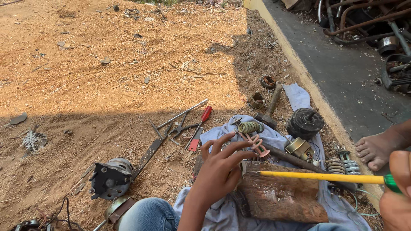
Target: The person uses a screwdriver to adjust components inside a small electric motor placed on a wooden block. The person holds the motor steady with one hand while turning the screwdriver with the other.
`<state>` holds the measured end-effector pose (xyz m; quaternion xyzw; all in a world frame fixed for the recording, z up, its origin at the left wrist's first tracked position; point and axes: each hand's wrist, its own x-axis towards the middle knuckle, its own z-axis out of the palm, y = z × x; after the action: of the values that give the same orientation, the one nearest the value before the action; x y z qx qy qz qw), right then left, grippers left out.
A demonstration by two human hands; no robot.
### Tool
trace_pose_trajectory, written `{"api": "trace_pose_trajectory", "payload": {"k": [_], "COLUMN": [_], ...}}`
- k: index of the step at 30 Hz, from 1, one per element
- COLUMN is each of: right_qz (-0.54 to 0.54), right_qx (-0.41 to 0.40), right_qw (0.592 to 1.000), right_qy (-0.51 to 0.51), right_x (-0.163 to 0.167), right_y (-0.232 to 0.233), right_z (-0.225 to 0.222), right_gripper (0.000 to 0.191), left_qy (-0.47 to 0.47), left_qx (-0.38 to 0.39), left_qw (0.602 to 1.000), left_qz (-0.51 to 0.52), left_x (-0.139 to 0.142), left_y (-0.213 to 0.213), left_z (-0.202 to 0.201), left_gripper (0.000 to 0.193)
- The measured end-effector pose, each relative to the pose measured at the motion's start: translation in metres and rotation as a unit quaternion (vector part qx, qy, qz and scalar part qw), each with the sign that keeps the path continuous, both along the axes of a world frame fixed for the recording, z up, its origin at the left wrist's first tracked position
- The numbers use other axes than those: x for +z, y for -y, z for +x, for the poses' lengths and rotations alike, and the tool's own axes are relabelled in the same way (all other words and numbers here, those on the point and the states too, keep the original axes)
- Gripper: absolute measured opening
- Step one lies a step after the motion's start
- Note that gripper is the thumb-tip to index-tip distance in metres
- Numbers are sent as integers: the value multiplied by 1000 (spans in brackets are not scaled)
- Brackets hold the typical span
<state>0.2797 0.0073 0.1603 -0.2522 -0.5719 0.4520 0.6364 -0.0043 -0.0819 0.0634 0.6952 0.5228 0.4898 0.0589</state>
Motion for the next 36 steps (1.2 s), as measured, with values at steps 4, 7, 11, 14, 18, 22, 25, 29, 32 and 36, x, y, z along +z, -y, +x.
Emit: {"api": "trace_pose_trajectory", "payload": {"k": [4,7,11,14,18,22,25,29,32,36], "right_qz": [-9,10,44,28,31,53,81,93,84,86], "right_qx": [-54,-59,-24,-23,28,83,93,38,4,22], "right_qw": [998,997,998,999,999,995,990,988,988,990], "right_qy": [36,44,30,8,0,14,75,116,129,107], "right_x": [25,38,42,37,28,24,27,33,41,45], "right_y": [15,26,34,33,25,12,7,11,16,20], "right_z": [-25,-49,-72,-74,-63,-56,-58,-70,-78,-85], "right_gripper": [43,44,43,36,36,43,56,50,43,42], "left_qy": [-23,-12,-28,-27,-25,-20,-17,-18,-16,-6], "left_qx": [-55,-82,-84,-80,-80,-79,-76,-75,-72,-73], "left_qw": [997,989,981,981,978,978,979,979,980,981], "left_qz": [-52,-121,-174,-177,-192,-192,-188,-189,-187,-178], "left_x": [-19,-29,-36,-37,-36,-36,-36,-37,-36,-37], "left_y": [-7,-10,-11,-12,-12,-13,-14,-14,-14,-14], "left_z": [8,11,7,7,8,7,6,6,5,6], "left_gripper": [46,48,49,49,48,48,41,36,35,36]}}
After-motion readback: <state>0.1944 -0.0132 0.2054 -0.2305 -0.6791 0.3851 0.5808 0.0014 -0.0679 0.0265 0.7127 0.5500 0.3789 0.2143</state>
